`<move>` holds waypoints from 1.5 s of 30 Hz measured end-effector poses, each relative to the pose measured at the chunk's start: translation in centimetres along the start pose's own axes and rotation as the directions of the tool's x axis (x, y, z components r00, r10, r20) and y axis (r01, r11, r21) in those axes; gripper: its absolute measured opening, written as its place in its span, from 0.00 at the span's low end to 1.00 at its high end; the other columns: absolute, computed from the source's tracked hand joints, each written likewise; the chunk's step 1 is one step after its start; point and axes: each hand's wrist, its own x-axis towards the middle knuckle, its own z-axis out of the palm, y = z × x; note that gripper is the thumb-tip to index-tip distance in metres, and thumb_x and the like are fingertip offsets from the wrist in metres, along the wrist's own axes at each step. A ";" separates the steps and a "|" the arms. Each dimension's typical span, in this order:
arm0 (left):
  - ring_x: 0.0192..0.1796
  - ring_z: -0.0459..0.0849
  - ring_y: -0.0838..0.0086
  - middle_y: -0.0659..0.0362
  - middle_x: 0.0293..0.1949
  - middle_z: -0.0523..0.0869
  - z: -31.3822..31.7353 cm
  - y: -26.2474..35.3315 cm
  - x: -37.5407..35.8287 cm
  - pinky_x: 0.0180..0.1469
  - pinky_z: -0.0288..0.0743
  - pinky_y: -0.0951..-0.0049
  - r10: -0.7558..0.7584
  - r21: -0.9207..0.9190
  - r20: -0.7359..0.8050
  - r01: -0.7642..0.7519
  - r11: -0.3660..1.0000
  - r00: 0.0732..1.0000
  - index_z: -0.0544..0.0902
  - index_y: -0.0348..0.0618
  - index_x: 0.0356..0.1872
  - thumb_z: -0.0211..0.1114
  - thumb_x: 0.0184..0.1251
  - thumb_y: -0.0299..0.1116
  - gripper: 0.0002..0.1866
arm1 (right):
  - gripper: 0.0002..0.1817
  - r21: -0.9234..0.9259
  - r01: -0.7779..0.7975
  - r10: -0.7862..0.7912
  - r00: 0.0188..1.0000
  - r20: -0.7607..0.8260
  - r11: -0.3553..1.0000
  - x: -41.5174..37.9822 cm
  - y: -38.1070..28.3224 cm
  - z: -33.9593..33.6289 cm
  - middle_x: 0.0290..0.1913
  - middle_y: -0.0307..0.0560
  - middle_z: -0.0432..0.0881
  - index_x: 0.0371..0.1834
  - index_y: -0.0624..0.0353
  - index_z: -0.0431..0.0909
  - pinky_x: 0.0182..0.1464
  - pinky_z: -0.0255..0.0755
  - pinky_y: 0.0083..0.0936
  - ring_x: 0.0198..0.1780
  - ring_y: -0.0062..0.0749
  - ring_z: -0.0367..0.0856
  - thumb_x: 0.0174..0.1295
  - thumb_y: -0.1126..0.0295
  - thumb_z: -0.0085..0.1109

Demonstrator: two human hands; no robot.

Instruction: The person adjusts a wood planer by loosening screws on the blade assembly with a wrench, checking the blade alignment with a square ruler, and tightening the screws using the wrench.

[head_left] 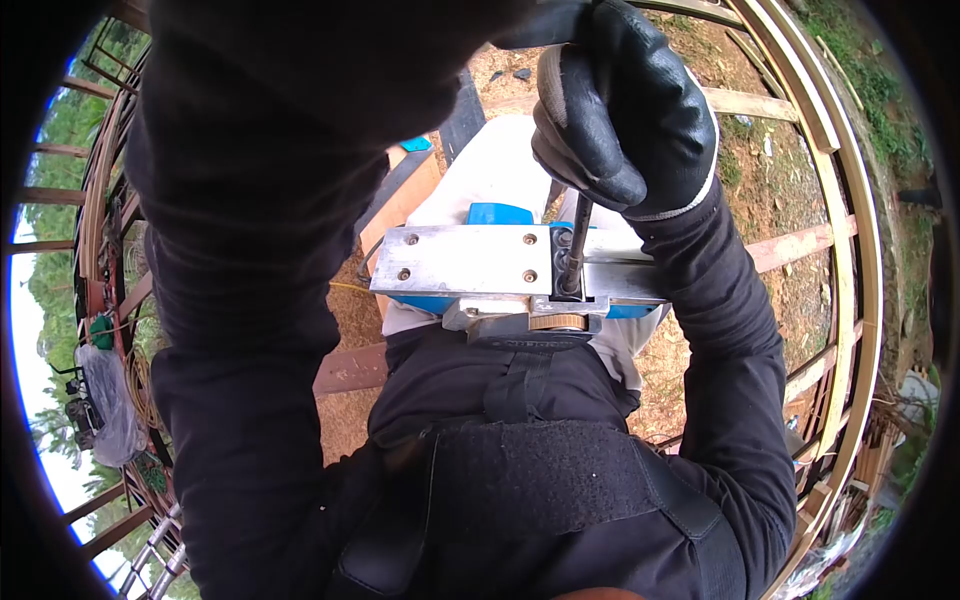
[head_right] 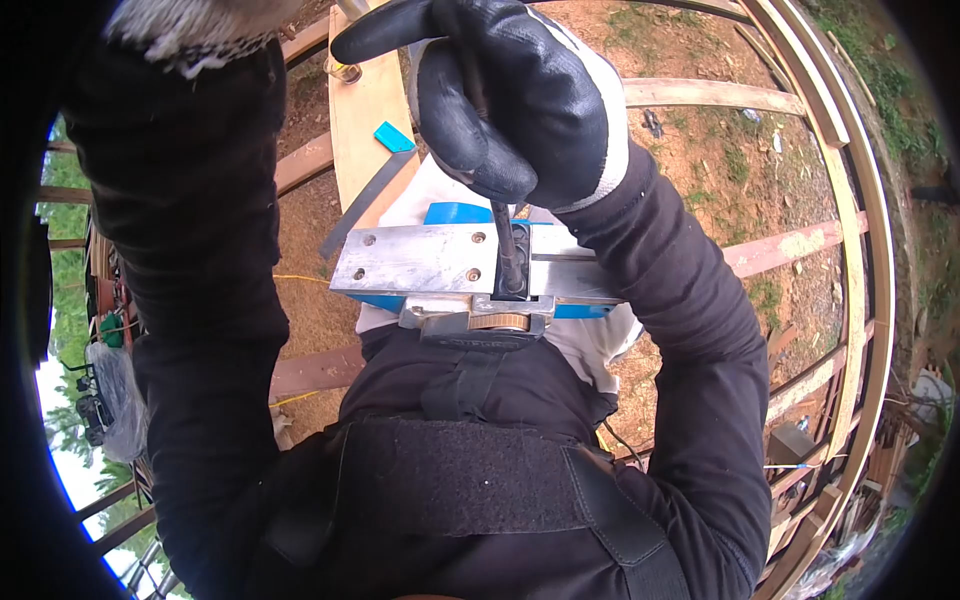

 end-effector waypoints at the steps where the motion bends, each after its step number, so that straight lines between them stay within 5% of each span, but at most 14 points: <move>1: 0.25 0.82 0.67 0.57 0.23 0.81 0.1 0.0 0.1 0.30 0.76 0.66 0.006 0.006 0.001 -0.006 1.000 1.000 0.85 0.42 0.31 0.72 0.66 0.50 0.19 | 0.28 -0.042 -0.062 0.057 0.992 -0.110 0.997 -0.3 -0.3 0.4 0.19 0.46 0.76 0.59 0.64 0.74 0.20 0.62 0.23 0.15 0.29 0.71 0.79 0.45 0.54; 3: 0.25 0.82 0.68 0.57 0.22 0.81 0.5 0.0 0.3 0.30 0.76 0.66 0.014 0.012 0.004 -0.014 1.000 1.000 0.85 0.42 0.31 0.72 0.66 0.50 0.19 | 0.25 -0.076 -0.127 0.108 0.970 -0.219 0.989 -0.4 -0.3 -0.1 0.20 0.46 0.77 0.54 0.60 0.75 0.21 0.63 0.24 0.16 0.29 0.72 0.78 0.45 0.55; 6: 0.25 0.82 0.68 0.57 0.22 0.81 1.3 -0.1 0.9 0.30 0.76 0.67 0.024 0.041 0.025 -0.025 0.999 0.999 0.85 0.42 0.30 0.72 0.66 0.50 0.20 | 0.24 -0.143 0.028 -0.009 0.991 0.136 0.989 -0.2 0.0 -1.9 0.22 0.47 0.78 0.52 0.59 0.76 0.21 0.63 0.23 0.16 0.29 0.72 0.78 0.46 0.55; 9: 0.25 0.82 0.68 0.57 0.22 0.81 2.2 -0.4 1.7 0.30 0.76 0.67 0.043 0.065 0.049 -0.046 0.997 0.998 0.85 0.43 0.30 0.72 0.66 0.51 0.20 | 0.24 -0.625 0.053 -0.083 0.996 -0.019 0.779 -0.4 -0.4 -0.4 0.22 0.48 0.78 0.53 0.59 0.76 0.19 0.61 0.23 0.14 0.27 0.69 0.80 0.45 0.53; 11: 0.25 0.82 0.68 0.57 0.22 0.81 2.8 -0.6 2.1 0.30 0.75 0.67 0.055 0.087 0.063 -0.060 0.994 0.997 0.85 0.43 0.30 0.72 0.65 0.51 0.20 | 0.26 -0.492 0.039 -0.060 0.998 -0.027 0.870 -0.1 -0.1 1.7 0.23 0.45 0.77 0.66 0.66 0.70 0.15 0.58 0.17 0.11 0.20 0.61 0.81 0.52 0.49; 19: 0.24 0.81 0.68 0.57 0.22 0.81 4.4 -1.4 3.1 0.29 0.75 0.67 0.075 0.151 0.093 -0.088 0.985 0.993 0.84 0.43 0.29 0.73 0.65 0.52 0.21 | 0.26 -0.266 -0.052 0.010 0.987 -0.158 0.963 -2.4 -0.6 0.6 0.18 0.43 0.72 0.60 0.67 0.73 0.27 0.69 0.19 0.15 0.22 0.65 0.83 0.50 0.46; 20: 0.24 0.81 0.69 0.57 0.22 0.81 4.5 -1.4 3.2 0.29 0.75 0.68 0.077 0.160 0.093 -0.092 0.983 0.993 0.84 0.44 0.28 0.73 0.65 0.52 0.21 | 0.25 -0.856 0.139 -0.332 0.943 -0.040 0.498 -2.9 0.2 -0.2 0.21 0.43 0.74 0.64 0.68 0.71 0.28 0.70 0.19 0.17 0.21 0.67 0.83 0.54 0.46; 22: 0.24 0.81 0.69 0.57 0.22 0.81 4.8 -1.6 3.4 0.29 0.75 0.68 0.084 0.166 0.092 -0.098 0.981 0.992 0.84 0.44 0.28 0.73 0.65 0.52 0.21 | 0.26 -0.425 0.076 -0.116 0.991 -0.070 0.902 -4.0 -0.9 -0.1 0.33 0.45 0.84 0.76 0.70 0.64 0.36 0.77 0.19 0.24 0.20 0.76 0.83 0.65 0.45; 27: 0.24 0.81 0.69 0.57 0.21 0.80 5.5 -2.0 3.7 0.29 0.75 0.68 0.088 0.186 0.081 -0.102 0.977 0.993 0.84 0.44 0.28 0.73 0.64 0.53 0.21 | 0.24 -0.520 0.053 -0.149 0.978 -0.144 0.852 -4.1 -1.1 0.1 0.36 0.48 0.83 0.72 0.70 0.67 0.38 0.77 0.22 0.28 0.26 0.78 0.77 0.69 0.52; 33: 0.23 0.81 0.69 0.58 0.21 0.80 5.9 -1.6 3.9 0.28 0.74 0.68 0.086 0.184 0.075 -0.098 0.978 0.993 0.84 0.45 0.27 0.73 0.64 0.54 0.22 | 0.23 -0.874 0.064 -0.279 0.956 -0.085 0.482 -3.0 -0.9 1.0 0.39 0.51 0.82 0.67 0.70 0.71 0.41 0.78 0.26 0.34 0.32 0.80 0.71 0.74 0.59; 40: 0.23 0.81 0.70 0.58 0.21 0.80 6.6 -1.5 4.0 0.28 0.74 0.69 0.234 0.248 0.021 -0.232 0.941 0.972 0.83 0.45 0.26 0.74 0.64 0.55 0.22 | 0.23 -0.774 0.231 -0.253 0.857 0.448 -0.590 -2.1 -1.0 1.9 0.43 0.55 0.81 0.61 0.70 0.76 0.44 0.79 0.30 0.40 0.40 0.83 0.63 0.80 0.67; 43: 0.24 0.82 0.72 0.58 0.20 0.81 6.5 0.3 4.6 0.29 0.75 0.71 0.397 0.240 -0.034 -0.378 0.894 0.917 0.85 0.45 0.28 0.74 0.64 0.56 0.23 | 0.19 -0.767 0.202 -0.302 0.835 0.460 -0.609 -3.0 -0.3 2.0 0.36 0.47 0.77 0.55 0.68 0.76 0.39 0.77 0.27 0.37 0.34 0.80 0.61 0.82 0.67; 44: 0.24 0.82 0.72 0.58 0.20 0.81 5.3 2.1 6.1 0.29 0.76 0.70 0.083 0.034 0.177 -0.090 0.995 0.981 0.87 0.44 0.29 0.73 0.65 0.56 0.23 | 0.18 -0.776 0.201 -0.320 0.828 0.461 -0.598 -3.3 0.0 2.2 0.33 0.45 0.75 0.54 0.67 0.75 0.38 0.76 0.26 0.35 0.32 0.78 0.61 0.83 0.67; 45: 0.27 0.86 0.69 0.58 0.24 0.86 6.6 0.3 5.5 0.31 0.79 0.71 0.164 0.019 0.122 -0.168 0.986 0.979 0.89 0.44 0.32 0.78 0.58 0.57 0.23 | 0.16 -0.938 0.180 -0.468 0.829 0.307 -0.296 -3.6 0.4 2.5 0.34 0.43 0.76 0.55 0.65 0.75 0.37 0.76 0.24 0.35 0.29 0.78 0.64 0.81 0.64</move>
